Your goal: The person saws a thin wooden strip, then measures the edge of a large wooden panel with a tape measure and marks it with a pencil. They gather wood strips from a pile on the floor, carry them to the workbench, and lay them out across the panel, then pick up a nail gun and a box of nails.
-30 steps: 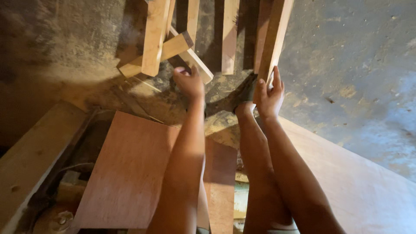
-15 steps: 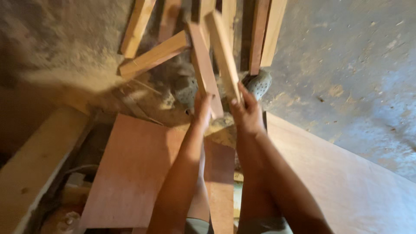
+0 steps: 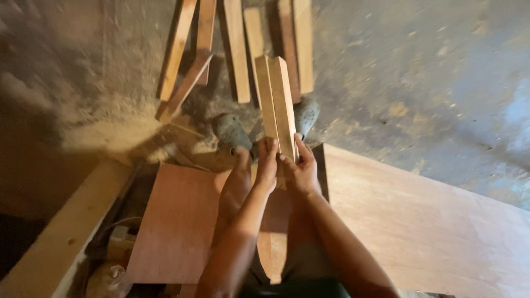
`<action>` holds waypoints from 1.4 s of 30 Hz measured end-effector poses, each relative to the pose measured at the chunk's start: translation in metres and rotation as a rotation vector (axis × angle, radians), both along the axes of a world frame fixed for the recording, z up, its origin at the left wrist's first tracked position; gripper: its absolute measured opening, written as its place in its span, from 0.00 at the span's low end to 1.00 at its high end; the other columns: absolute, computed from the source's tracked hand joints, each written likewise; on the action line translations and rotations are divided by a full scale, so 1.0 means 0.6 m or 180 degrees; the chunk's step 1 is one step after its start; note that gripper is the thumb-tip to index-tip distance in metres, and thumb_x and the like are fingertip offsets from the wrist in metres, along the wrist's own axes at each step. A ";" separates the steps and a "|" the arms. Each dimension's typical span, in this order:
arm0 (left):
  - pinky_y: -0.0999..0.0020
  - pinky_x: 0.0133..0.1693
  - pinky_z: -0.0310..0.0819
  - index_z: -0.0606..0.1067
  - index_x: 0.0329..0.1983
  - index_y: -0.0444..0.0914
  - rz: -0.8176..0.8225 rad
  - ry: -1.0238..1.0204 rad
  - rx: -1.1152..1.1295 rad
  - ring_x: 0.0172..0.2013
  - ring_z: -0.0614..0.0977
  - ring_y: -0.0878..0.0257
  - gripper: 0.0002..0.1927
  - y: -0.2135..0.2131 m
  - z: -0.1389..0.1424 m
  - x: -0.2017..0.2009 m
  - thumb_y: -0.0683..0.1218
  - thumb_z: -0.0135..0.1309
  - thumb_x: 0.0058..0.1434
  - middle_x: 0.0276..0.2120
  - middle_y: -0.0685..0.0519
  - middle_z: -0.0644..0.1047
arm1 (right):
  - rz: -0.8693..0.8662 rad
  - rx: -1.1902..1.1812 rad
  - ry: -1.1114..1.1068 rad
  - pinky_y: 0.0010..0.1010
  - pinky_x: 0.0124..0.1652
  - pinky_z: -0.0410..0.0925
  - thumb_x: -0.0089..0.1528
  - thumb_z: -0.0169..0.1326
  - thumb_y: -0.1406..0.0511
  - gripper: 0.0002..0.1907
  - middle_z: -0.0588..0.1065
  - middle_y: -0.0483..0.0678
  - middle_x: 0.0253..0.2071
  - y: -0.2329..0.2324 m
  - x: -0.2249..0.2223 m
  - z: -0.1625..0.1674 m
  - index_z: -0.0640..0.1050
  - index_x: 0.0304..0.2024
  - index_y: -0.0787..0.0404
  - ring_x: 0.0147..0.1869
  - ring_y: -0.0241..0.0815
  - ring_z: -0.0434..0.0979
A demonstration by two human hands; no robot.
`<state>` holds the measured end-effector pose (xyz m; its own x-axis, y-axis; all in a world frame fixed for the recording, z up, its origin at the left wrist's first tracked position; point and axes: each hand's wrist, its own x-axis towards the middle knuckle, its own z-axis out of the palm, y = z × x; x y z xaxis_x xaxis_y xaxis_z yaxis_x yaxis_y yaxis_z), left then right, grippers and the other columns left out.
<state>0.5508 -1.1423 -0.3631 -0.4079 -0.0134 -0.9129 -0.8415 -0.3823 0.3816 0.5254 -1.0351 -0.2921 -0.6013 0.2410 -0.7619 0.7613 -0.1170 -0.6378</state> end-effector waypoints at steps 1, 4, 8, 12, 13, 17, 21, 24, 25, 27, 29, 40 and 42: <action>0.64 0.52 0.69 0.66 0.58 0.43 -0.0042 0.0001 0.0067 0.53 0.73 0.63 0.21 0.010 0.025 -0.020 0.56 0.51 0.68 0.51 0.54 0.72 | -0.0145 -0.0110 0.0026 0.30 0.57 0.71 0.57 0.63 0.70 0.38 0.72 0.52 0.61 0.011 -0.005 0.012 0.67 0.70 0.65 0.61 0.41 0.76; 0.62 0.51 0.72 0.64 0.60 0.47 -0.0189 -0.0397 0.0189 0.51 0.74 0.62 0.23 0.044 0.107 -0.079 0.57 0.53 0.65 0.51 0.56 0.72 | 0.0063 0.0238 0.0129 0.31 0.55 0.71 0.56 0.67 0.69 0.41 0.75 0.52 0.56 0.051 -0.028 0.060 0.67 0.70 0.66 0.58 0.42 0.76; 0.57 0.45 0.76 0.63 0.61 0.44 -0.0521 -0.0261 0.0398 0.47 0.75 0.58 0.26 0.109 0.226 -0.147 0.55 0.56 0.65 0.46 0.51 0.72 | -0.0694 -0.0574 0.0607 0.30 0.56 0.73 0.62 0.62 0.69 0.37 0.77 0.50 0.57 0.122 -0.057 0.163 0.65 0.72 0.66 0.58 0.38 0.77; 0.58 0.43 0.82 0.62 0.58 0.42 -0.0829 0.0201 0.0724 0.45 0.80 0.58 0.28 0.195 0.315 -0.231 0.50 0.61 0.59 0.46 0.51 0.75 | -0.1303 -0.0657 0.0713 0.30 0.50 0.72 0.62 0.60 0.72 0.36 0.77 0.52 0.54 0.201 -0.096 0.286 0.65 0.73 0.66 0.53 0.38 0.76; 0.59 0.43 0.82 0.62 0.57 0.40 -0.0890 0.0473 0.0799 0.45 0.80 0.58 0.28 0.217 0.332 -0.250 0.48 0.63 0.59 0.46 0.50 0.74 | -0.1412 -0.0747 0.0924 0.29 0.52 0.72 0.62 0.59 0.72 0.35 0.77 0.51 0.56 0.217 -0.107 0.314 0.65 0.72 0.67 0.55 0.38 0.76; 0.61 0.43 0.81 0.62 0.54 0.38 -0.1115 0.0545 0.0634 0.43 0.80 0.58 0.29 0.300 0.391 -0.312 0.47 0.66 0.58 0.45 0.46 0.74 | -0.1867 -0.0857 0.1168 0.30 0.54 0.72 0.62 0.57 0.73 0.34 0.77 0.51 0.57 0.283 -0.168 0.389 0.66 0.71 0.67 0.57 0.39 0.78; 0.63 0.44 0.79 0.61 0.53 0.39 -0.1386 0.0802 0.0605 0.43 0.80 0.60 0.29 0.366 0.419 -0.384 0.47 0.66 0.55 0.44 0.47 0.75 | -0.1997 -0.0632 0.1254 0.31 0.53 0.72 0.62 0.58 0.73 0.33 0.78 0.52 0.56 0.339 -0.237 0.421 0.68 0.70 0.67 0.55 0.40 0.78; 0.65 0.44 0.79 0.62 0.53 0.38 -0.1628 0.0945 0.0561 0.44 0.80 0.60 0.29 0.420 0.420 -0.460 0.48 0.66 0.56 0.45 0.48 0.75 | -0.2032 -0.0548 0.1390 0.30 0.56 0.71 0.62 0.59 0.71 0.33 0.77 0.50 0.58 0.381 -0.299 0.426 0.67 0.70 0.66 0.58 0.38 0.77; 0.65 0.45 0.80 0.62 0.53 0.37 -0.1697 0.0944 0.0507 0.45 0.80 0.61 0.29 0.436 0.420 -0.486 0.48 0.66 0.57 0.45 0.48 0.74 | -0.2028 -0.0526 0.1391 0.30 0.56 0.71 0.62 0.59 0.70 0.33 0.77 0.50 0.58 0.393 -0.321 0.427 0.68 0.70 0.65 0.58 0.38 0.77; 0.62 0.42 0.80 0.62 0.52 0.38 -0.1727 0.0812 0.0680 0.42 0.81 0.59 0.29 0.479 0.420 -0.550 0.47 0.66 0.56 0.43 0.47 0.75 | -0.1932 -0.0388 0.1392 0.31 0.54 0.70 0.64 0.59 0.68 0.31 0.77 0.51 0.57 0.427 -0.376 0.425 0.70 0.70 0.67 0.56 0.38 0.76; 0.60 0.41 0.82 0.62 0.52 0.38 -0.1865 0.0704 0.0682 0.39 0.82 0.58 0.30 0.528 0.447 -0.612 0.46 0.67 0.54 0.42 0.46 0.76 | -0.1775 -0.0121 0.1271 0.33 0.50 0.70 0.67 0.59 0.66 0.29 0.77 0.52 0.55 0.469 -0.434 0.448 0.73 0.69 0.69 0.52 0.38 0.74; 0.60 0.41 0.82 0.73 0.55 0.36 -0.2535 0.0631 0.1566 0.39 0.84 0.56 0.22 0.798 0.477 -1.011 0.48 0.59 0.59 0.44 0.47 0.80 | -0.2343 0.0335 0.1565 0.30 0.46 0.73 0.62 0.63 0.65 0.31 0.79 0.46 0.49 0.740 -0.787 0.425 0.72 0.67 0.64 0.48 0.35 0.76; 0.61 0.44 0.81 0.73 0.57 0.35 -0.2728 0.0854 0.1411 0.42 0.84 0.58 0.23 0.870 0.477 -1.090 0.47 0.59 0.60 0.45 0.47 0.80 | -0.2499 0.0194 0.1300 0.30 0.41 0.72 0.60 0.64 0.66 0.36 0.79 0.47 0.43 0.799 -0.855 0.416 0.69 0.70 0.59 0.42 0.35 0.76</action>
<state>-0.1030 -0.6204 -0.0766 -0.3136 0.7009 -0.6406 -0.8067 0.1592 0.5691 0.0124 -0.5556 -0.0426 -0.4675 0.7314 -0.4964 0.1871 -0.4669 -0.8643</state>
